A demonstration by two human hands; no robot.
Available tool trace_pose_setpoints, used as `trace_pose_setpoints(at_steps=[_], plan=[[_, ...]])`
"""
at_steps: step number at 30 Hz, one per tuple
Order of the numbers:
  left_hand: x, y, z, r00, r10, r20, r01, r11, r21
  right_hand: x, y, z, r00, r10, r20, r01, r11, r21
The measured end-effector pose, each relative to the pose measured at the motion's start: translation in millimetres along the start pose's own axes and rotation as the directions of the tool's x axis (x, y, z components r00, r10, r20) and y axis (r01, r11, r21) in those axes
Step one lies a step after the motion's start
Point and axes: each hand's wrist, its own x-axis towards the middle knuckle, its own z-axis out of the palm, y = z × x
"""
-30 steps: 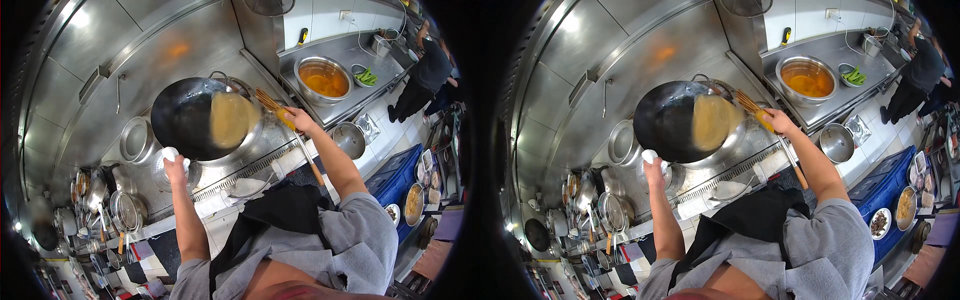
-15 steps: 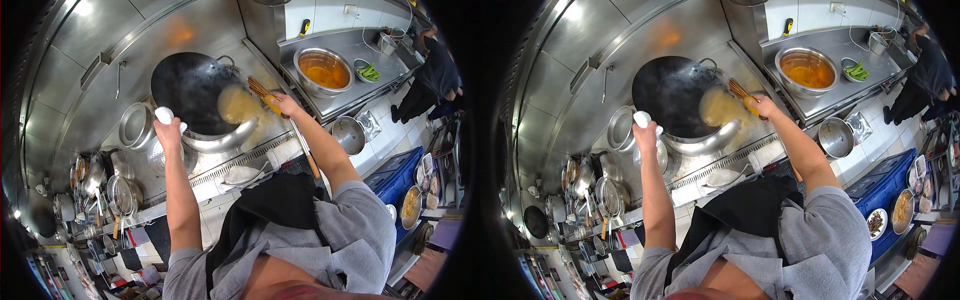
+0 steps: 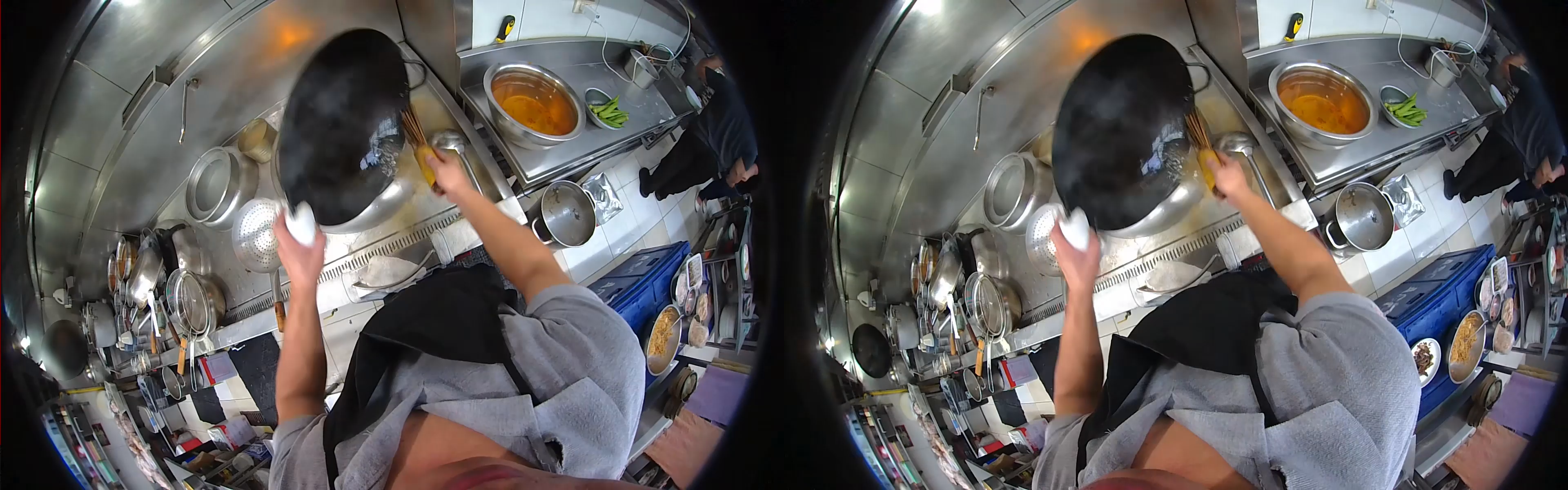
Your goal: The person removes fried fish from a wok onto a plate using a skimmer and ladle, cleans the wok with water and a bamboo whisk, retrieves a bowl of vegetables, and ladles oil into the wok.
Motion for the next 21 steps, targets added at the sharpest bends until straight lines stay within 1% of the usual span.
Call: trace_pose_setpoints(at_steps=[1, 2, 3, 5, 6, 7, 8, 9, 10, 11, 12, 13, 15, 16, 17, 18, 19, 20, 21], plan=[[-25.7, -4.0, -3.8, 0.999, -0.045, 0.022, 0.046, 0.999, -0.012, -4.8, 5.6, 4.5, 0.993, -0.079, -0.089, 0.081, 0.996, 0.021], [-42.3, -9.6, -6.9, 0.980, -0.175, 0.098, 0.181, 0.981, -0.062, 8.4, 13.1, 4.9, 0.992, -0.086, -0.093, 0.089, 0.996, 0.028], [-52.2, -19.8, -5.7, 0.975, -0.183, 0.128, 0.188, 0.982, -0.031, 24.1, 30.3, 2.5, 0.963, -0.239, -0.121, 0.237, 0.971, -0.027], [-39.7, -17.2, -10.1, 0.946, -0.291, 0.142, 0.301, 0.952, -0.054, 23.1, 31.2, -12.8, 0.927, -0.351, -0.135, 0.340, 0.935, -0.096], [-22.8, -33.2, -7.4, 0.958, -0.265, 0.110, 0.273, 0.960, -0.067, 18.3, -9.7, -24.9, 0.985, -0.167, -0.036, 0.163, 0.983, -0.085], [1.2, -52.3, -5.2, 0.970, -0.233, 0.071, 0.239, 0.968, -0.083, 13.1, -37.8, -32.3, 0.998, 0.017, 0.064, -0.011, 0.996, -0.092], [25.7, -62.2, -5.3, 0.952, -0.277, 0.133, 0.301, 0.927, -0.222, 7.1, -40.1, -39.0, 0.997, 0.023, 0.068, -0.016, 0.995, -0.095], [44.1, -69.6, -9.0, 0.932, -0.303, 0.198, 0.356, 0.865, -0.354, 3.2, -42.8, -49.8, 0.992, 0.049, 0.116, -0.030, 0.986, -0.164], [48.6, -87.5, -7.4, 0.937, -0.291, 0.194, 0.344, 0.868, -0.357, 2.3, -48.2, -61.0, 0.985, 0.068, 0.157, -0.032, 0.974, -0.226], [50.7, -112.2, 5.3, 0.866, -0.432, 0.252, 0.500, 0.772, -0.393, 4.3, -21.4, -71.1, 0.988, 0.011, 0.155, 0.037, 0.952, -0.304], [53.9, -123.8, 13.7, 0.768, -0.555, 0.320, 0.640, 0.646, -0.416, -1.7, 12.9, -78.2, 0.987, -0.045, 0.153, 0.101, 0.919, -0.382], [49.3, -114.1, 18.2, 0.611, -0.723, 0.324, 0.788, 0.513, -0.342, -14.8, 33.7, -81.2, 0.986, -0.060, 0.154, 0.125, 0.883, -0.453], [30.9, -128.1, 38.9, 0.523, -0.690, 0.501, 0.843, 0.332, -0.422, -42.2, 75.6, -86.9, 0.983, -0.092, 0.158, 0.168, 0.794, -0.585], [24.8, -120.4, 58.5, 0.526, -0.711, 0.467, 0.832, 0.317, -0.454, -61.7, 66.3, -83.3, 0.983, 0.043, 0.178, 0.084, 0.758, -0.647], [18.8, -103.8, 79.5, 0.524, -0.737, 0.426, 0.820, 0.301, -0.488, -56.6, 111.9, -90.4, 0.966, -0.129, 0.226, 0.242, 0.765, -0.596], [16.7, -84.1, 92.6, 0.528, -0.734, 0.427, 0.806, 0.274, -0.525, -67.1, 124.5, -98.4, 0.976, -0.093, 0.198, 0.202, 0.730, -0.652], [15.6, -64.9, 104.4, 0.536, -0.728, 0.426, 0.787, 0.249, -0.565, -84.4, 111.0, -103.9, 0.990, -0.051, 0.129, 0.130, 0.664, -0.737], [8.3, -53.7, 120.5, 0.510, -0.757, 0.407, 0.778, 0.204, -0.594, -101.5, 108.1, -114.0, 0.986, -0.165, 0.016, 0.109, 0.574, -0.812], [2.9, -47.2, 133.3, 0.479, -0.786, 0.390, 0.765, 0.155, -0.625, -115.0, 110.3, -125.8, 0.951, -0.295, -0.088, 0.083, 0.520, -0.850]])
